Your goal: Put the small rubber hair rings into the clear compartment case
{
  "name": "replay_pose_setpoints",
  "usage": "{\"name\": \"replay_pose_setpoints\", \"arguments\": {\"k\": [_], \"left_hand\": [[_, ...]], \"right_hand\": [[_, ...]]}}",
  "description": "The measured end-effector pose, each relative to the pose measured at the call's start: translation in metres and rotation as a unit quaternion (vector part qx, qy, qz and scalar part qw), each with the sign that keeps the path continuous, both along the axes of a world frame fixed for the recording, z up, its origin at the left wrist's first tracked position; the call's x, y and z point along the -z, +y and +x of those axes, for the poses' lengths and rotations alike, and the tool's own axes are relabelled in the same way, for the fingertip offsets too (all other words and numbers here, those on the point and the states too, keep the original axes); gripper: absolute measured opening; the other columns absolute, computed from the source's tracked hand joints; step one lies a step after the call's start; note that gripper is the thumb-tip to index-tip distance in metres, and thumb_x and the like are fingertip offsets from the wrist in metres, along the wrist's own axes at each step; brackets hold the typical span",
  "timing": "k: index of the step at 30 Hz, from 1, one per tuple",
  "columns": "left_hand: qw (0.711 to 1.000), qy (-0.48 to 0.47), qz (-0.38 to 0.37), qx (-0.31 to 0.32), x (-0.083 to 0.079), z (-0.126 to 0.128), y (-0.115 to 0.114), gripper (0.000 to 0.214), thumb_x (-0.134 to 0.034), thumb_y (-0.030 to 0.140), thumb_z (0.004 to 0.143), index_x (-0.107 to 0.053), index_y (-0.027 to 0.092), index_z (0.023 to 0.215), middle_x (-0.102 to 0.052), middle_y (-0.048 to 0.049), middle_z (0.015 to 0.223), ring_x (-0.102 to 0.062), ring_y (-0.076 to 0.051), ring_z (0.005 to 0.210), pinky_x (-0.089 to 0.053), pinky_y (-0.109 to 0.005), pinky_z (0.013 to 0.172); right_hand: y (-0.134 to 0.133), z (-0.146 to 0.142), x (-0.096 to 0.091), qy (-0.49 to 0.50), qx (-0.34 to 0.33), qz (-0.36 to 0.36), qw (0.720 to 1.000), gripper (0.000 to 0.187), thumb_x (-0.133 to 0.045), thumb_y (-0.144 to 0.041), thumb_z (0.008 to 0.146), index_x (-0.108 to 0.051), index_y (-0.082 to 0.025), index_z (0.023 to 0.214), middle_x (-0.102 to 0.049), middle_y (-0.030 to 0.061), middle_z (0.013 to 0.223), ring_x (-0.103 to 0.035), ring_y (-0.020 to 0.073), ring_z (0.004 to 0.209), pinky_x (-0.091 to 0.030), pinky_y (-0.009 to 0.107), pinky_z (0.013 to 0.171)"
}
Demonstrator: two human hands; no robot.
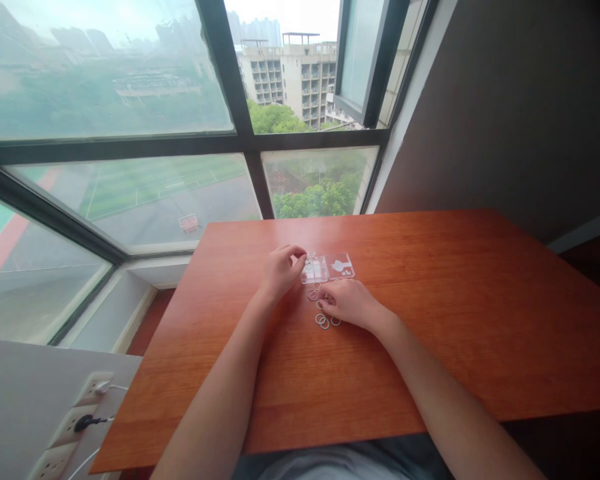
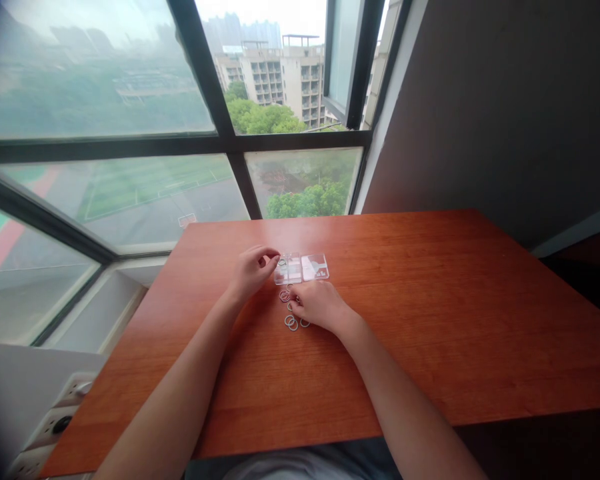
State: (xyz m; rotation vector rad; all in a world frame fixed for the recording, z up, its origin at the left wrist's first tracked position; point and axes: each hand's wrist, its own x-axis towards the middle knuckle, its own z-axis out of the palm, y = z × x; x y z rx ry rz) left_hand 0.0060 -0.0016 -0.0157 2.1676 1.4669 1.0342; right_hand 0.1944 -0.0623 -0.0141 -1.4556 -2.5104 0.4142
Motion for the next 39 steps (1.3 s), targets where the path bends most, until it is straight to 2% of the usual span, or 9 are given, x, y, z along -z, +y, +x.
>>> {"name": "replay_pose_setpoints", "arguments": {"k": [8,12,17,22,26,31,34,39], "left_hand": [[1.000,-0.002,-0.005,-0.002,-0.002,0.001,-0.001,0.013,-0.056,0.024,0.082,-0.068,0.018,0.081,-0.065,-0.0005,0.077,-0.049,-0.010,0.058,-0.039,-0.024,0.059],[1.000,-0.006,-0.002,-0.003,-0.001,0.000,0.000,0.014,-0.055,0.025,0.083,-0.068,0.018,0.083,-0.065,-0.0010,0.079,-0.050,-0.010,0.059,-0.039,-0.024,0.059],[1.000,-0.015,0.004,-0.009,0.003,0.002,0.001,0.014,-0.055,0.024,0.083,-0.068,0.018,0.083,-0.064,-0.0004,0.077,-0.049,-0.010,0.057,-0.039,-0.024,0.059],[1.000,-0.016,0.002,-0.007,0.003,0.002,0.001,0.014,-0.056,0.025,0.083,-0.068,0.018,0.083,-0.064,-0.0004,0.077,-0.049,-0.010,0.057,-0.039,-0.024,0.058],[1.000,-0.016,0.004,-0.005,0.002,0.001,0.001,0.014,-0.056,0.025,0.083,-0.068,0.018,0.083,-0.064,-0.0006,0.077,-0.049,-0.010,0.057,-0.038,-0.024,0.057],[1.000,-0.016,-0.005,-0.007,0.002,0.002,0.001,0.014,-0.056,0.025,0.082,-0.068,0.018,0.082,-0.064,-0.0010,0.076,-0.050,-0.010,0.058,-0.038,-0.024,0.057],[1.000,-0.019,-0.009,-0.005,0.002,0.001,0.001,0.014,-0.056,0.025,0.083,-0.068,0.018,0.082,-0.065,-0.0010,0.076,-0.050,-0.010,0.058,-0.039,-0.023,0.057],[1.000,-0.015,-0.006,0.000,0.004,0.001,0.000,0.015,-0.055,0.025,0.083,-0.068,0.018,0.083,-0.065,-0.0009,0.078,-0.049,-0.010,0.057,-0.039,-0.023,0.057]], "right_hand": [[0.002,0.007,-0.002,0.031,0.008,0.001,0.999,0.011,-0.059,-0.024,0.083,-0.070,-0.024,0.085,-0.071,-0.0003,0.080,-0.060,0.0127,0.071,-0.031,0.023,0.059],[-0.001,0.007,-0.005,0.000,-0.015,0.013,1.000,0.011,-0.058,-0.024,0.084,-0.069,-0.024,0.082,-0.072,0.0006,0.083,-0.062,0.0147,0.074,-0.033,0.024,0.060],[-0.005,0.001,-0.004,-0.066,-0.004,0.040,0.997,0.015,-0.052,-0.025,0.087,-0.066,-0.021,0.081,-0.071,0.0049,0.082,-0.063,0.0178,0.072,-0.034,0.026,0.059],[-0.003,0.000,-0.002,-0.059,-0.003,0.031,0.998,0.014,-0.054,-0.023,0.085,-0.067,-0.022,0.082,-0.072,0.0040,0.083,-0.064,0.0170,0.073,-0.034,0.025,0.059],[0.000,0.002,0.001,-0.012,0.000,0.032,0.999,0.011,-0.057,-0.023,0.082,-0.068,-0.023,0.082,-0.072,0.0017,0.081,-0.062,0.0153,0.074,-0.032,0.024,0.060],[0.000,0.003,0.003,0.075,0.024,0.058,0.995,0.011,-0.059,-0.023,0.080,-0.069,-0.022,0.079,-0.069,-0.0001,0.072,-0.057,0.0121,0.065,-0.033,0.022,0.060],[0.000,0.005,0.000,0.153,0.044,0.089,0.983,0.010,-0.059,-0.023,0.079,-0.069,-0.021,0.077,-0.061,-0.0022,0.062,-0.050,0.0102,0.057,-0.034,0.021,0.060],[0.003,0.012,-0.005,0.281,0.084,0.124,0.948,0.012,-0.057,-0.024,0.080,-0.068,-0.020,0.078,-0.047,-0.0048,0.053,-0.043,0.0095,0.051,-0.036,0.021,0.057]]}}
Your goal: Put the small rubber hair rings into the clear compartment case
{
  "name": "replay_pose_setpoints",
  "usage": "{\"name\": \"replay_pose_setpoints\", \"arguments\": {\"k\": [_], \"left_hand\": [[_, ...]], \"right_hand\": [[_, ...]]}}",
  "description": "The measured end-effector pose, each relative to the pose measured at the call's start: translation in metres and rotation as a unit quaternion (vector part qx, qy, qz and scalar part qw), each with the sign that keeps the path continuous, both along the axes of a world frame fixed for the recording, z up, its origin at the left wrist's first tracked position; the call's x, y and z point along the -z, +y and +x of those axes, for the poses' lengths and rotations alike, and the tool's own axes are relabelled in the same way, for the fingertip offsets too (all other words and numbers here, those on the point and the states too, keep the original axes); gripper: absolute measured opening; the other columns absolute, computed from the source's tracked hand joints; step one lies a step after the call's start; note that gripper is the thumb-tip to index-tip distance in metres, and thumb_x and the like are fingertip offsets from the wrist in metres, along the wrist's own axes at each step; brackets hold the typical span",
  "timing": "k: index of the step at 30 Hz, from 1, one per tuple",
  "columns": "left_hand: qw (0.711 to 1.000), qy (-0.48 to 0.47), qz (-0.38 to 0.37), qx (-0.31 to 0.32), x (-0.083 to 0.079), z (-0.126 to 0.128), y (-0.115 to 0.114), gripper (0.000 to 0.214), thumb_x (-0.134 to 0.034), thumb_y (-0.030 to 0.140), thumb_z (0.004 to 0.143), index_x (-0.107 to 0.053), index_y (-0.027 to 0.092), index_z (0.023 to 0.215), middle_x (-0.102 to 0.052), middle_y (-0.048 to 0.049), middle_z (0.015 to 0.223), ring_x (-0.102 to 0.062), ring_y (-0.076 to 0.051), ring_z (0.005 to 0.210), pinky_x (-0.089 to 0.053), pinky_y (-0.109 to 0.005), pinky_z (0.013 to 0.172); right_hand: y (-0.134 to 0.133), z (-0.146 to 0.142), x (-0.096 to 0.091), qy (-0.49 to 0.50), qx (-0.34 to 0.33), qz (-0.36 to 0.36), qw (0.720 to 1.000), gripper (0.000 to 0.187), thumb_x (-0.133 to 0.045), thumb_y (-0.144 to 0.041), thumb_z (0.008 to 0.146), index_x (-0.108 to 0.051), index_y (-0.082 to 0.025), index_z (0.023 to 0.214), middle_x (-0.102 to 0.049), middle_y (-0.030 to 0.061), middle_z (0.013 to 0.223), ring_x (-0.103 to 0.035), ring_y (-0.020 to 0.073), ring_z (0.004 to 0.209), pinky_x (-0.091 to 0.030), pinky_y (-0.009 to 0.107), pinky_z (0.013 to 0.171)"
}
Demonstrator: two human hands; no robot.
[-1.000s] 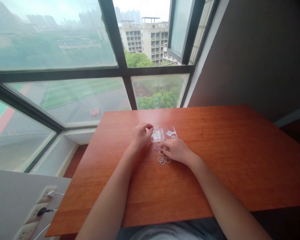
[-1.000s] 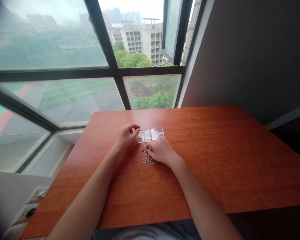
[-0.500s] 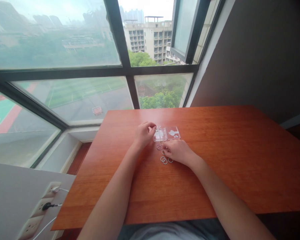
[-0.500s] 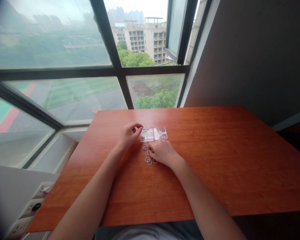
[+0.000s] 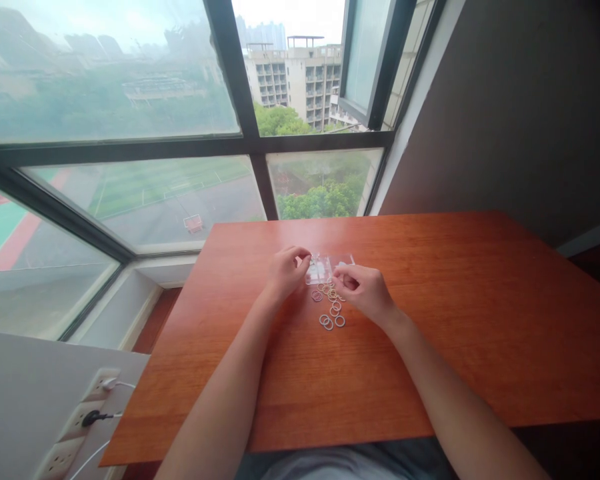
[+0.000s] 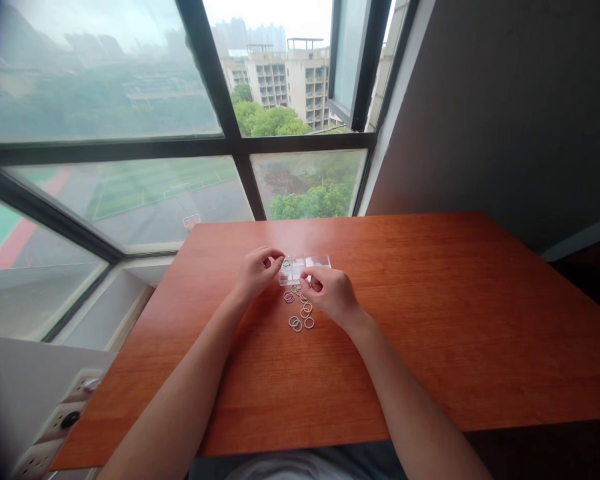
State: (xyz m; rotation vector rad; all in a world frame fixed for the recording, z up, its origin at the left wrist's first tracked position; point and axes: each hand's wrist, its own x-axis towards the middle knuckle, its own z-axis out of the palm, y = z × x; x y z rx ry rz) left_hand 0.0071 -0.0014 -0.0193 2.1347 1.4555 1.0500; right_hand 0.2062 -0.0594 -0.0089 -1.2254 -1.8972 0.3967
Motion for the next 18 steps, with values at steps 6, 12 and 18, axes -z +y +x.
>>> {"name": "replay_pose_setpoints", "arguments": {"k": [6,12,18], "left_hand": [[1.000,0.001,-0.005,0.003,0.000,0.000,-0.001,0.014,-0.055,0.025,0.083,-0.068,0.018,0.084,-0.065,-0.0005,0.078,-0.049,-0.009,0.057,-0.038,-0.022,0.056],[1.000,-0.004,-0.004,0.004,-0.002,0.001,-0.001,0.014,-0.056,0.023,0.083,-0.068,0.018,0.083,-0.064,-0.0004,0.076,-0.049,-0.009,0.056,-0.038,-0.022,0.056],[0.999,-0.033,-0.003,0.036,-0.006,0.013,-0.008,0.012,-0.057,0.022,0.083,-0.068,0.017,0.083,-0.065,-0.0005,0.075,-0.047,-0.008,0.057,-0.038,-0.021,0.056]], "right_hand": [[0.003,0.005,-0.004,0.061,0.038,0.012,0.997,0.011,-0.058,-0.025,0.078,-0.067,-0.018,0.078,-0.043,-0.0059,0.052,-0.039,0.0086,0.048,-0.036,0.021,0.054],[0.002,0.004,-0.004,0.056,0.041,0.009,0.998,0.010,-0.058,-0.024,0.078,-0.067,-0.018,0.078,-0.043,-0.0060,0.052,-0.040,0.0085,0.048,-0.037,0.021,0.055],[0.004,0.005,0.000,0.048,0.047,0.018,0.998,0.011,-0.058,-0.025,0.079,-0.067,-0.018,0.080,-0.044,-0.0058,0.053,-0.041,0.0087,0.049,-0.037,0.021,0.055]]}}
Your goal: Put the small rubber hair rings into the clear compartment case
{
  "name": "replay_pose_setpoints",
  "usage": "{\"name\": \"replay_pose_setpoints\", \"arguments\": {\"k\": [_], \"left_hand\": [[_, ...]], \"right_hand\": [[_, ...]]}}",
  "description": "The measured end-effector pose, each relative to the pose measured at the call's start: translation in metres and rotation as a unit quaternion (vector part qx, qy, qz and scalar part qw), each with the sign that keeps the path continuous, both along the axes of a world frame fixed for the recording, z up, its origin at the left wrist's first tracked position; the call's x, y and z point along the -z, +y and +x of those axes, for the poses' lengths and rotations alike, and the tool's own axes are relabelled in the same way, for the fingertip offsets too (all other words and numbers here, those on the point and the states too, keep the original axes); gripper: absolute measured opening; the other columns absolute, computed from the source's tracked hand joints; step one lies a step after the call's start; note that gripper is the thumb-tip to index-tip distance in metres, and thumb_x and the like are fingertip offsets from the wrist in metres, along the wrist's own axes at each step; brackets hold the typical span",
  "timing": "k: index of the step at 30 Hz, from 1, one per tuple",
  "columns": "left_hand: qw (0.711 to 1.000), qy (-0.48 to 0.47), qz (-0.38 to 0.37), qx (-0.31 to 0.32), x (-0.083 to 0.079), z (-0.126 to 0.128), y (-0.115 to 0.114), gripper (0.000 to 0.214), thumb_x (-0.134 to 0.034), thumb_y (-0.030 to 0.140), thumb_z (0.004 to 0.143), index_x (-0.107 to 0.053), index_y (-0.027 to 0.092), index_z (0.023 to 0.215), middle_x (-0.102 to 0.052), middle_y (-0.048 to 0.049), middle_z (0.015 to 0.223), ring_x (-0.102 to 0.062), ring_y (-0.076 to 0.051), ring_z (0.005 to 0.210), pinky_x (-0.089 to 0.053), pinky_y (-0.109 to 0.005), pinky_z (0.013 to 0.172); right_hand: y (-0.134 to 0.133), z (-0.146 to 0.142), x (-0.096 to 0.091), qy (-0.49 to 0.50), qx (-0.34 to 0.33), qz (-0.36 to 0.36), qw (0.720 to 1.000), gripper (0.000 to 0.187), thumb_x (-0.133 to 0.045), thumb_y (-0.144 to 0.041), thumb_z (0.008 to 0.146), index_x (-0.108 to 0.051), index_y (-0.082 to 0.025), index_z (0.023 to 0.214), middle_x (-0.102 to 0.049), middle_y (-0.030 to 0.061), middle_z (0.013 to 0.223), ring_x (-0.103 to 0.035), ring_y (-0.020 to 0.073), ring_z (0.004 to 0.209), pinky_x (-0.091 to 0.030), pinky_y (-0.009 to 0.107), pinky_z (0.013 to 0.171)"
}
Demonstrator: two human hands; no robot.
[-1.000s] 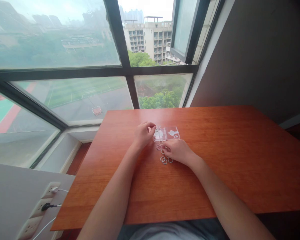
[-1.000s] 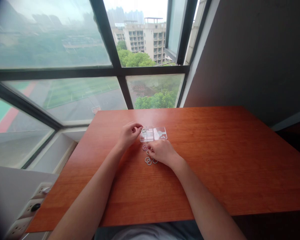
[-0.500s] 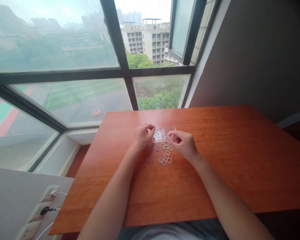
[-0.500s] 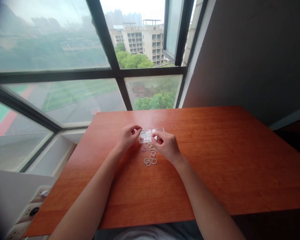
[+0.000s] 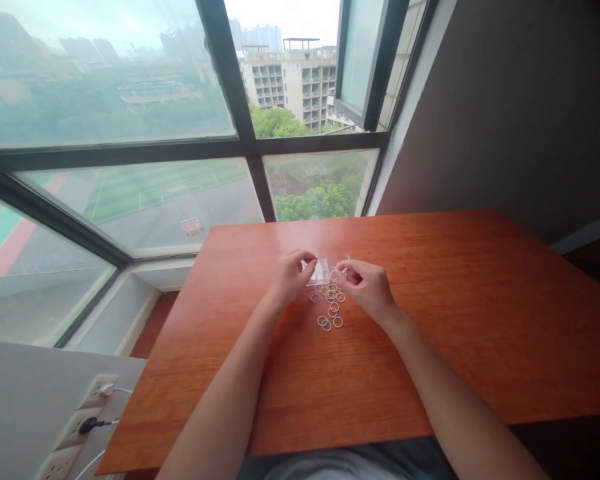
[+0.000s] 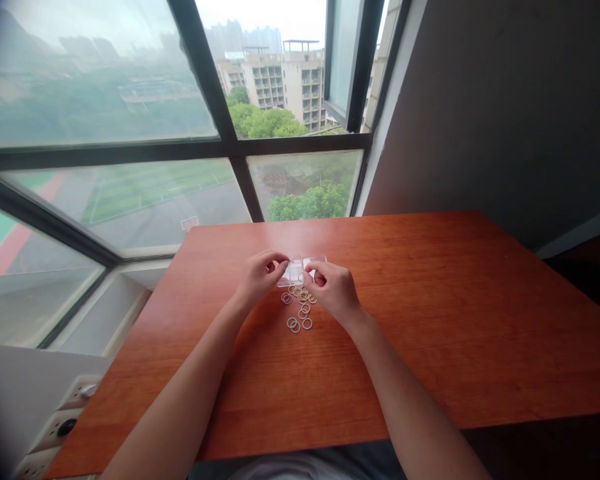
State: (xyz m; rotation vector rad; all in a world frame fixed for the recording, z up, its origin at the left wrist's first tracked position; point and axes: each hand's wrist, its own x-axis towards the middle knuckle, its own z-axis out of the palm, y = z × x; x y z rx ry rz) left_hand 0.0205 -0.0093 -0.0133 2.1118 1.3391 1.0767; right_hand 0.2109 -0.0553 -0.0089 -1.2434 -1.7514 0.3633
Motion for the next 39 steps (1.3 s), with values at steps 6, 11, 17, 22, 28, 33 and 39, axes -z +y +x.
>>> {"name": "replay_pose_setpoints", "arguments": {"k": [6,11,17,22,28,33,39], "left_hand": [[0.999,-0.012,-0.009,0.045,-0.005,0.016,-0.010,0.010,-0.058,0.020,0.082,-0.068,0.018,0.083,-0.066,-0.0011,0.078,-0.047,-0.009,0.059,-0.038,-0.021,0.056],[0.997,-0.021,-0.020,0.069,-0.010,0.020,-0.016,0.013,-0.057,0.022,0.084,-0.069,0.017,0.083,-0.063,-0.0012,0.072,-0.047,-0.009,0.059,-0.038,-0.020,0.055],[0.992,-0.039,-0.039,0.110,-0.018,0.021,-0.021,0.023,-0.053,0.029,0.089,-0.068,0.015,0.080,-0.059,-0.0010,0.068,-0.047,-0.008,0.057,-0.036,-0.020,0.054],[0.991,-0.035,-0.035,0.121,-0.019,0.022,-0.021,0.021,-0.057,0.030,0.086,-0.067,0.015,0.077,-0.060,-0.0016,0.068,-0.045,-0.008,0.056,-0.036,-0.020,0.052],[0.993,-0.033,-0.029,0.105,-0.017,0.023,-0.020,0.014,-0.058,0.024,0.084,-0.066,0.016,0.076,-0.062,-0.0007,0.068,-0.044,-0.008,0.056,-0.036,-0.020,0.053],[0.996,-0.044,-0.021,0.074,-0.015,0.013,-0.014,0.014,-0.058,0.025,0.084,-0.067,0.016,0.079,-0.064,-0.0010,0.072,-0.045,-0.008,0.056,-0.037,-0.021,0.054],[0.999,-0.035,-0.008,-0.041,-0.007,-0.016,0.003,0.017,-0.060,0.031,0.083,-0.069,0.017,0.079,-0.064,-0.0009,0.070,-0.048,-0.009,0.056,-0.037,-0.021,0.052]], "right_hand": [[0.002,0.001,0.002,-0.004,0.003,0.008,1.000,0.010,-0.060,-0.025,0.079,-0.068,-0.018,0.079,-0.043,-0.0063,0.052,-0.040,0.0084,0.048,-0.035,0.021,0.053],[0.002,0.002,0.001,-0.006,0.007,0.009,1.000,0.011,-0.061,-0.025,0.079,-0.068,-0.018,0.081,-0.043,-0.0063,0.052,-0.041,0.0086,0.048,-0.035,0.021,0.054],[0.003,0.003,0.001,-0.024,0.028,0.016,0.999,0.010,-0.060,-0.025,0.079,-0.068,-0.018,0.078,-0.043,-0.0060,0.052,-0.041,0.0089,0.049,-0.034,0.022,0.054],[0.003,0.004,0.001,-0.028,0.033,0.015,0.999,0.009,-0.061,-0.024,0.079,-0.067,-0.018,0.078,-0.042,-0.0060,0.052,-0.041,0.0091,0.049,-0.034,0.022,0.054],[0.002,0.003,0.000,-0.026,0.029,0.024,0.999,0.013,-0.058,-0.026,0.082,-0.068,-0.018,0.080,-0.044,-0.0050,0.053,-0.043,0.0095,0.050,-0.035,0.022,0.055],[0.002,0.003,-0.001,-0.019,0.023,0.026,0.999,0.014,-0.058,-0.026,0.083,-0.068,-0.018,0.080,-0.042,-0.0055,0.052,-0.041,0.0094,0.049,-0.034,0.022,0.054],[0.002,0.001,0.002,-0.016,0.011,0.019,1.000,0.014,-0.058,-0.026,0.084,-0.068,-0.018,0.081,-0.042,-0.0056,0.053,-0.041,0.0095,0.049,-0.034,0.022,0.055]]}}
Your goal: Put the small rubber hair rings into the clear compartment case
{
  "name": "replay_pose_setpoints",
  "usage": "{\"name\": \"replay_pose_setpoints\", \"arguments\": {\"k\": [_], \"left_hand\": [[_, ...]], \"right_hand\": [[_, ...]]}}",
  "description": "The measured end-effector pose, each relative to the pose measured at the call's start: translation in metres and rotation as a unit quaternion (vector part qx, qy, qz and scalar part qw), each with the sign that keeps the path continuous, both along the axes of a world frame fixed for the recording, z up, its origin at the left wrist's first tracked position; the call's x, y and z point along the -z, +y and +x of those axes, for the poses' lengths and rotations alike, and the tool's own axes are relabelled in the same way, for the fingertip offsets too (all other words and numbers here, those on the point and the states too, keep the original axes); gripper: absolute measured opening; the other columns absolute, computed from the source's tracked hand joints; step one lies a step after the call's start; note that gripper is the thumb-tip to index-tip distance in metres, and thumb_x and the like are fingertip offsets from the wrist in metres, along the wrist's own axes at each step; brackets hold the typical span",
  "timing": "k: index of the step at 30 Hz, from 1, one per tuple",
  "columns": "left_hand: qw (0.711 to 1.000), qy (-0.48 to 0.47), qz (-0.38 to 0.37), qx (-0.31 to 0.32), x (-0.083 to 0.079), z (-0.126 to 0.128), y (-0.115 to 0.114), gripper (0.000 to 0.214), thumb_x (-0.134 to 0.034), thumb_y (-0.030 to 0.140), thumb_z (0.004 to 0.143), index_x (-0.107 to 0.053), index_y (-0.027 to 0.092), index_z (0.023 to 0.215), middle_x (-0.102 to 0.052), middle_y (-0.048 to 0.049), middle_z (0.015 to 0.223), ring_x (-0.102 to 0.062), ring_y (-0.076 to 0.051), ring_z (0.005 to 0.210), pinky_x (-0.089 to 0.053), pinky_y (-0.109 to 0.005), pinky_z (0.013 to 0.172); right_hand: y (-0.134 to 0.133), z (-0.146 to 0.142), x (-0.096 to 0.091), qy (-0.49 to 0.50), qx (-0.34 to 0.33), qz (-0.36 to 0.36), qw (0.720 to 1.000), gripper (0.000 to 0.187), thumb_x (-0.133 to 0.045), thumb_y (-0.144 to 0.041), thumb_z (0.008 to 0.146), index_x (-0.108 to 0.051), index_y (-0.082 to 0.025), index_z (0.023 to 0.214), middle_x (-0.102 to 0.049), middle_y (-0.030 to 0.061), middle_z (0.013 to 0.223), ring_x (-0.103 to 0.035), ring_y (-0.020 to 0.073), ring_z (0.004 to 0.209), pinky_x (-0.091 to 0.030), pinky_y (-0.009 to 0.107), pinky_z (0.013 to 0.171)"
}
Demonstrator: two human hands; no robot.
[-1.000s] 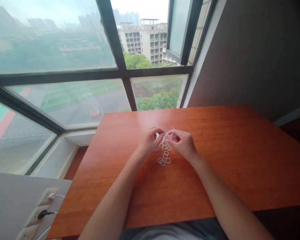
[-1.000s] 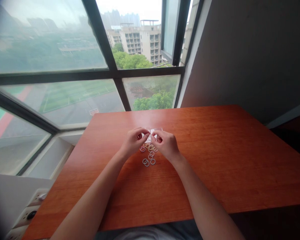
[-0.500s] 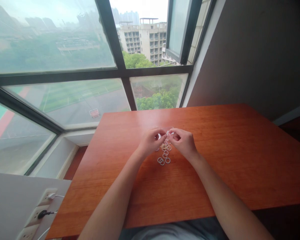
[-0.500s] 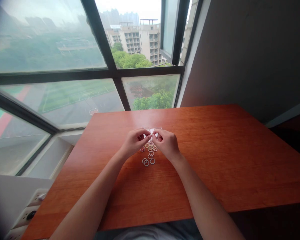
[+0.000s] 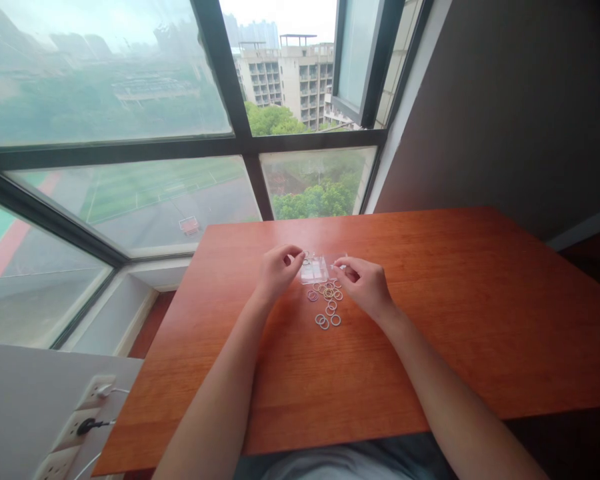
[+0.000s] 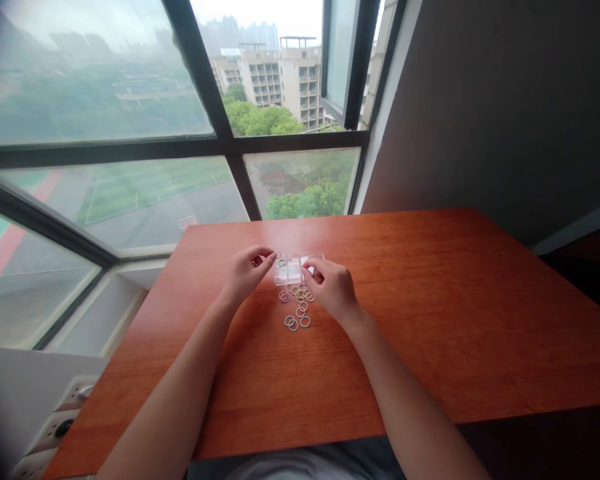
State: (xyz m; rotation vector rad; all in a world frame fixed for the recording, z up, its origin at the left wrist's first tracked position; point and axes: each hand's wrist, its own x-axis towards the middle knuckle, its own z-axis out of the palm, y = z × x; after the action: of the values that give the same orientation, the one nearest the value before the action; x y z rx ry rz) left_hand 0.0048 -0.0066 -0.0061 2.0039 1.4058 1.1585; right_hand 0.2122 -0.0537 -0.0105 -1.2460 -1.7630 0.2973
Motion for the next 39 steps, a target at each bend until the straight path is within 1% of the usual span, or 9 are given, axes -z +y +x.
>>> {"name": "replay_pose_setpoints", "arguments": {"k": [3,6,12,15,19,22,27,33,39], "left_hand": [[0.999,-0.003,-0.002,-0.035,0.002,-0.009,0.005,0.020,-0.060,0.034,0.082,-0.069,0.017,0.078,-0.064,-0.0009,0.068,-0.049,-0.010,0.055,-0.038,-0.022,0.052],[0.999,0.003,-0.003,-0.048,0.003,-0.011,0.006,0.021,-0.060,0.036,0.082,-0.069,0.017,0.078,-0.064,-0.0010,0.067,-0.050,-0.010,0.055,-0.038,-0.022,0.052],[0.997,0.062,0.038,-0.032,0.007,-0.002,0.004,0.015,-0.058,0.029,0.083,-0.067,0.018,0.081,-0.066,-0.0018,0.076,-0.050,-0.010,0.057,-0.039,-0.023,0.057],[0.996,0.078,0.040,-0.025,0.009,0.000,0.004,0.013,-0.056,0.026,0.083,-0.067,0.018,0.083,-0.066,-0.0020,0.080,-0.049,-0.010,0.058,-0.039,-0.024,0.058],[0.996,0.081,0.040,-0.029,0.008,-0.002,0.004,0.014,-0.056,0.026,0.084,-0.067,0.018,0.083,-0.066,-0.0021,0.079,-0.050,-0.010,0.059,-0.039,-0.024,0.058],[0.996,0.078,0.037,-0.030,0.007,-0.003,0.004,0.013,-0.057,0.026,0.083,-0.067,0.017,0.083,-0.065,-0.0018,0.077,-0.050,-0.010,0.058,-0.038,-0.023,0.058],[0.996,0.080,0.035,-0.026,0.006,-0.003,0.004,0.013,-0.057,0.025,0.083,-0.067,0.017,0.081,-0.065,-0.0012,0.076,-0.050,-0.011,0.059,-0.038,-0.023,0.058],[0.996,0.077,0.042,-0.027,0.007,-0.002,0.003,0.015,-0.055,0.026,0.084,-0.067,0.017,0.082,-0.065,-0.0016,0.076,-0.049,-0.011,0.059,-0.038,-0.024,0.059],[0.996,0.073,0.044,-0.025,0.008,-0.001,0.002,0.015,-0.054,0.026,0.084,-0.066,0.018,0.081,-0.064,-0.0016,0.076,-0.049,-0.011,0.059,-0.038,-0.024,0.059]], "right_hand": [[0.001,-0.001,0.002,-0.001,-0.004,0.000,1.000,0.013,-0.058,-0.027,0.083,-0.068,-0.018,0.081,-0.043,-0.0054,0.053,-0.042,0.0095,0.049,-0.035,0.022,0.055],[0.001,-0.001,0.004,-0.002,-0.011,-0.005,1.000,0.013,-0.058,-0.027,0.083,-0.068,-0.019,0.081,-0.044,-0.0054,0.053,-0.042,0.0095,0.049,-0.035,0.022,0.055],[-0.001,-0.003,0.003,-0.023,-0.024,-0.023,0.999,0.013,-0.058,-0.026,0.083,-0.069,-0.019,0.083,-0.046,-0.0046,0.054,-0.045,0.0101,0.051,-0.036,0.022,0.056],[-0.002,-0.004,0.002,-0.044,-0.035,-0.040,0.998,0.013,-0.057,-0.025,0.083,-0.069,-0.020,0.083,-0.048,-0.0041,0.054,-0.046,0.0105,0.053,-0.036,0.021,0.057],[-0.002,-0.005,0.003,-0.070,-0.066,-0.075,0.993,0.011,-0.060,-0.023,0.082,-0.070,-0.020,0.084,-0.055,-0.0031,0.058,-0.047,0.0097,0.054,-0.035,0.021,0.057],[-0.003,-0.006,0.005,-0.103,-0.107,-0.106,0.983,0.009,-0.062,-0.023,0.081,-0.071,-0.020,0.082,-0.059,-0.0030,0.060,-0.048,0.0092,0.054,-0.035,0.020,0.058],[-0.010,-0.005,0.000,-0.158,-0.220,-0.150,0.951,0.015,-0.062,-0.015,0.077,-0.073,-0.022,0.084,-0.065,-0.0030,0.067,-0.053,0.0085,0.059,-0.034,0.020,0.058],[-0.017,-0.008,-0.008,-0.199,-0.244,-0.192,0.929,0.006,-0.070,-0.020,0.073,-0.072,-0.025,0.075,-0.063,-0.0048,0.063,-0.052,0.0088,0.058,-0.028,0.020,0.052],[-0.018,-0.010,-0.002,-0.228,-0.246,-0.175,0.926,0.007,-0.067,-0.019,0.074,-0.069,-0.025,0.072,-0.062,-0.0048,0.062,-0.051,0.0098,0.058,-0.027,0.021,0.053]]}}
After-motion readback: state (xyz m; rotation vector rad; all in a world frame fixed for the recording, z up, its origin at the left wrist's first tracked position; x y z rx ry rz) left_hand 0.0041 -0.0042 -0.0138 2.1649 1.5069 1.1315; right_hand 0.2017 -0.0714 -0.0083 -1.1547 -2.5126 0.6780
